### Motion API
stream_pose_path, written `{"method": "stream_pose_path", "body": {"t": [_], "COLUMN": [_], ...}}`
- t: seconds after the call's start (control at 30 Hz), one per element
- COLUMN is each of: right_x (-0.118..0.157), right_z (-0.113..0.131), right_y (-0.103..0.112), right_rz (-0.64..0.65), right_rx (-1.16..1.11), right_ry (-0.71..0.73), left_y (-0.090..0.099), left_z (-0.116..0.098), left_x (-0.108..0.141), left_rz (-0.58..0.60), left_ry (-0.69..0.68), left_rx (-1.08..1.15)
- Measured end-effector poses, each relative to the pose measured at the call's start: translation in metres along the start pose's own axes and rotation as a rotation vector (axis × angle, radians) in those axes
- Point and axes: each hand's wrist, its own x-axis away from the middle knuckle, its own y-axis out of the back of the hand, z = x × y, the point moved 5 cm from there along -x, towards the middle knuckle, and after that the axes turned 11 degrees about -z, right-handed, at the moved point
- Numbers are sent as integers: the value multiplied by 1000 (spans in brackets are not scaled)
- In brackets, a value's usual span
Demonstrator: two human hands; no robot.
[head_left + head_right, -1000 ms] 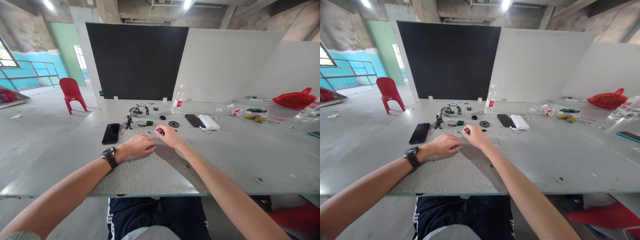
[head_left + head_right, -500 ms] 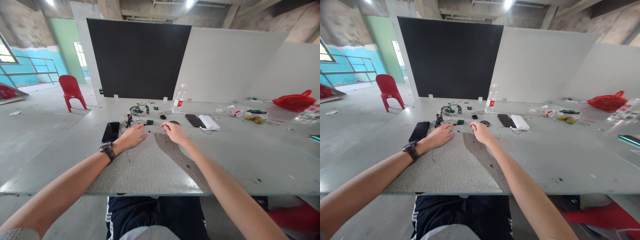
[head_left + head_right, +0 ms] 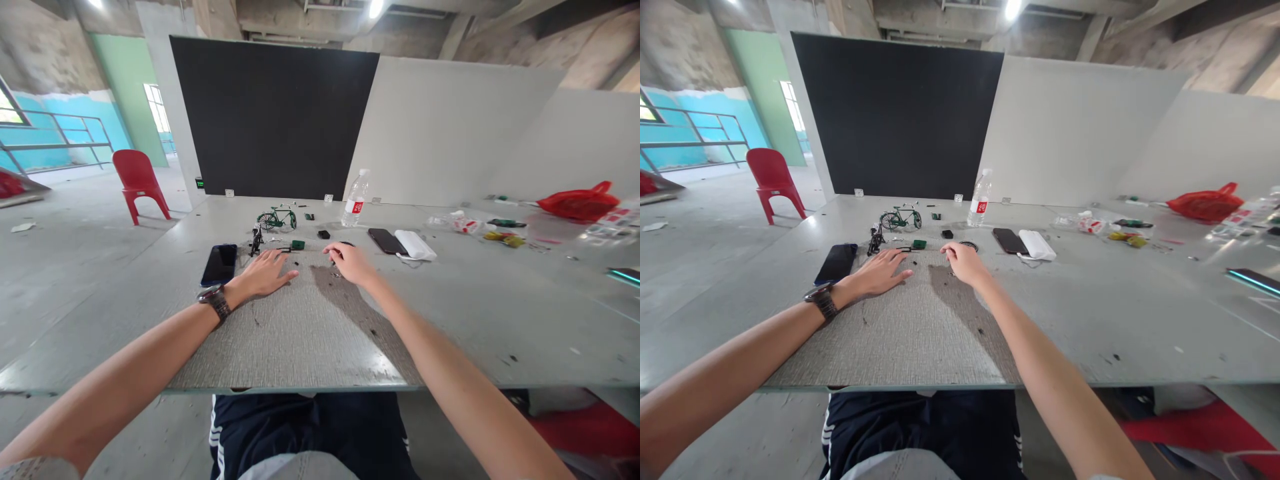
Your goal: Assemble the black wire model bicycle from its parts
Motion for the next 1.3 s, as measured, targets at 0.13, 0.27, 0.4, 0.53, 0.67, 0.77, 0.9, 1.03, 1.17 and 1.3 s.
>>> {"method": "stream_pose_path", "body": {"t": [0.13, 0.27, 0.4, 0.53, 0.67, 0.77, 0.9, 1.03, 1.17, 1.3], "right_x": [-5, -10, -11, -11, -11, -11, -10, -10, -10, -9], "right_z": [-10, -27, -47, -59, -60, -58, -57, -56, -54, -50], "right_y": [12, 31, 41, 36, 25, 20, 17, 16, 15, 14], "right_rz": [-38, -55, -9, 48, 83, 84, 85, 85, 81, 79], "right_rx": [56, 147, 242, 275, 283, 294, 293, 285, 281, 281], "right_ry": [-10, -43, -90, -79, -26, 5, 25, 25, 19, 23], "left_y": [3, 7, 10, 12, 12, 12, 12, 11, 10, 12], "left_z": [-1, -4, -6, -8, -9, -10, -9, -8, -7, -6], "left_x": [0, 1, 1, 2, 1, 1, 0, -1, -2, -4], "left_rz": [-3, 1, 2, -4, -10, -17, -34, -57, -63, -94], "left_ry": [-14, -27, -19, -13, -19, -31, -48, -51, -40, -25], "left_rx": [-3, -4, 1, -7, -5, 2, 9, -2, -1, -16]}}
